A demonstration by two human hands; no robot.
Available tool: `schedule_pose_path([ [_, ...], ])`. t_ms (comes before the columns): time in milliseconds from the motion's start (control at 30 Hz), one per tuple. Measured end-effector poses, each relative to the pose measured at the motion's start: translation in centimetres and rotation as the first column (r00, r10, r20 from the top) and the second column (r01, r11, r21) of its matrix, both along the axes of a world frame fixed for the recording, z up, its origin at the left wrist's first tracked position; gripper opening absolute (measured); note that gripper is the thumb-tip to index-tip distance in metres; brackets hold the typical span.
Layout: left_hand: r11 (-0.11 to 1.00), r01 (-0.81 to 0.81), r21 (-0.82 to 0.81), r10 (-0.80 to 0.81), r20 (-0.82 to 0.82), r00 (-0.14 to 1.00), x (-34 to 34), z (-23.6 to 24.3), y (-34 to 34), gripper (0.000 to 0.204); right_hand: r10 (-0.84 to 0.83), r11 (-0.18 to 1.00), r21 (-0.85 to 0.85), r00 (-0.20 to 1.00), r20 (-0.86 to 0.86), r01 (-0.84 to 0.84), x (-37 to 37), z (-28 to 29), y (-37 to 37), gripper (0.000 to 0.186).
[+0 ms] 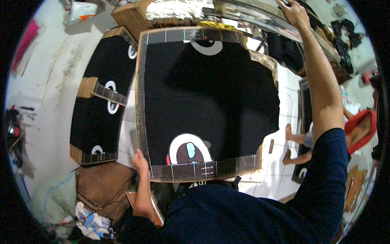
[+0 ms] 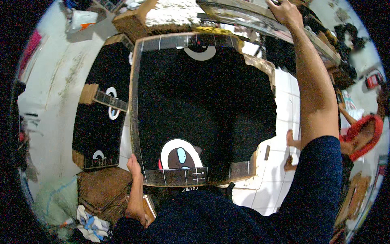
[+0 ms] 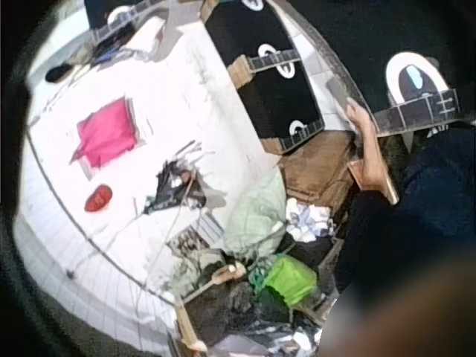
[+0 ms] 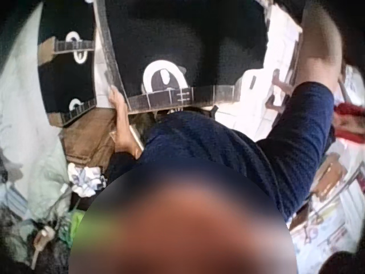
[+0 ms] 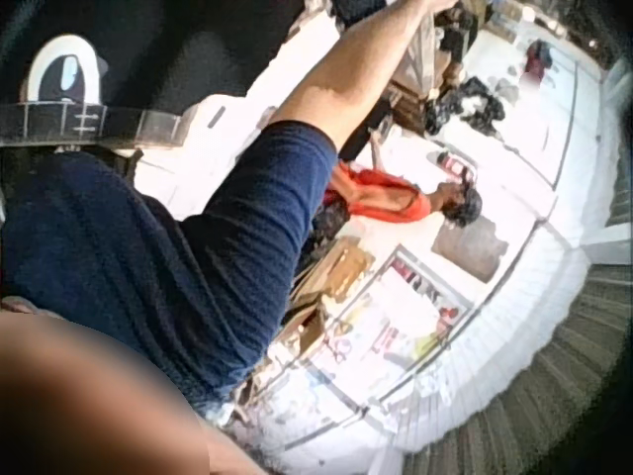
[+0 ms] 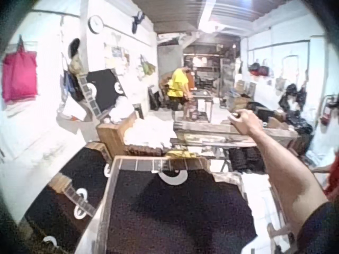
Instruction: The person repeatedly places a screen printing frame over a black t-shirt, uses a squeegee to pull ink across the screen, then lifts the frame to reveal the printed design. This cycle is repeated multiple times on the same shirt.
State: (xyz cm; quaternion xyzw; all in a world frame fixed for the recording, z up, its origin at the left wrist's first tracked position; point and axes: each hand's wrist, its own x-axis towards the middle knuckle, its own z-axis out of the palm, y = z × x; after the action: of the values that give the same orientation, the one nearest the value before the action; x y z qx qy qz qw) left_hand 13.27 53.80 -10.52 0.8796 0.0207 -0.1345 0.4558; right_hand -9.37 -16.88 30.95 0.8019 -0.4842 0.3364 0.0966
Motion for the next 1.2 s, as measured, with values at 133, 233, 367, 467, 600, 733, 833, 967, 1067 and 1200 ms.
schedule_pose_path([
  [133,0.995,0.084,-0.048,-0.088,-0.08,0.993,-0.9,0.5,-3.5,0.05,0.006,0.996,0.09,0.999,-0.046,-0.002,1.6,0.2,2.0,0.056],
  [233,0.982,0.174,-0.074,-0.18,-0.079,0.981,-3.0,-0.9,-6.9,0.055,0.041,0.996,0.082,0.999,-0.021,-0.039,1.3,-0.1,3.0,0.056],
  [367,0.954,0.261,0.148,-0.254,-0.063,0.965,-4.4,-1.6,-7.4,0.056,0.043,0.997,0.066,0.999,0.003,-0.043,0.5,-0.8,3.1,0.057],
  [467,0.95,0.246,0.192,-0.256,0.03,0.966,-4.1,-0.6,-5.4,0.054,0.016,0.997,0.074,1.0,0.021,-0.017,0.2,-1.0,2.6,0.059],
  [600,0.959,0.278,0.054,-0.274,-0.067,0.959,-3.6,1.0,-3.5,0.045,-0.035,0.999,0.042,0.999,0.006,0.035,0.2,-0.7,1.9,0.062],
  [733,0.86,0.489,0.147,-0.51,0.202,0.836,-3.7,2.3,-3.1,0.041,-0.028,0.987,0.158,0.999,-0.036,0.034,0.4,0.1,1.6,0.06],
  [833,0.787,0.556,0.267,-0.591,0.071,0.803,-3.3,3.4,-3.4,0.056,0.013,0.992,0.125,0.999,-0.032,-0.008,0.9,0.8,1.7,0.057],
  [967,0.756,0.604,0.25,-0.634,0.056,0.771,-2.9,4.7,-4.1,0.06,0.017,0.99,0.139,1.0,-0.02,-0.014,1.1,1.6,2.1,0.054],
  [1067,0.778,0.588,0.223,-0.61,0.041,0.792,-2.7,4.9,-4.8,0.059,0.072,0.993,0.097,0.997,-0.037,-0.069,1.0,2.2,1.9,0.054],
  [1200,0.76,0.575,0.303,-0.614,0.042,0.789,-2.2,4.5,-5.7,0.063,0.029,0.994,0.11,0.999,-0.044,-0.024,1.0,2.8,0.8,0.057],
])
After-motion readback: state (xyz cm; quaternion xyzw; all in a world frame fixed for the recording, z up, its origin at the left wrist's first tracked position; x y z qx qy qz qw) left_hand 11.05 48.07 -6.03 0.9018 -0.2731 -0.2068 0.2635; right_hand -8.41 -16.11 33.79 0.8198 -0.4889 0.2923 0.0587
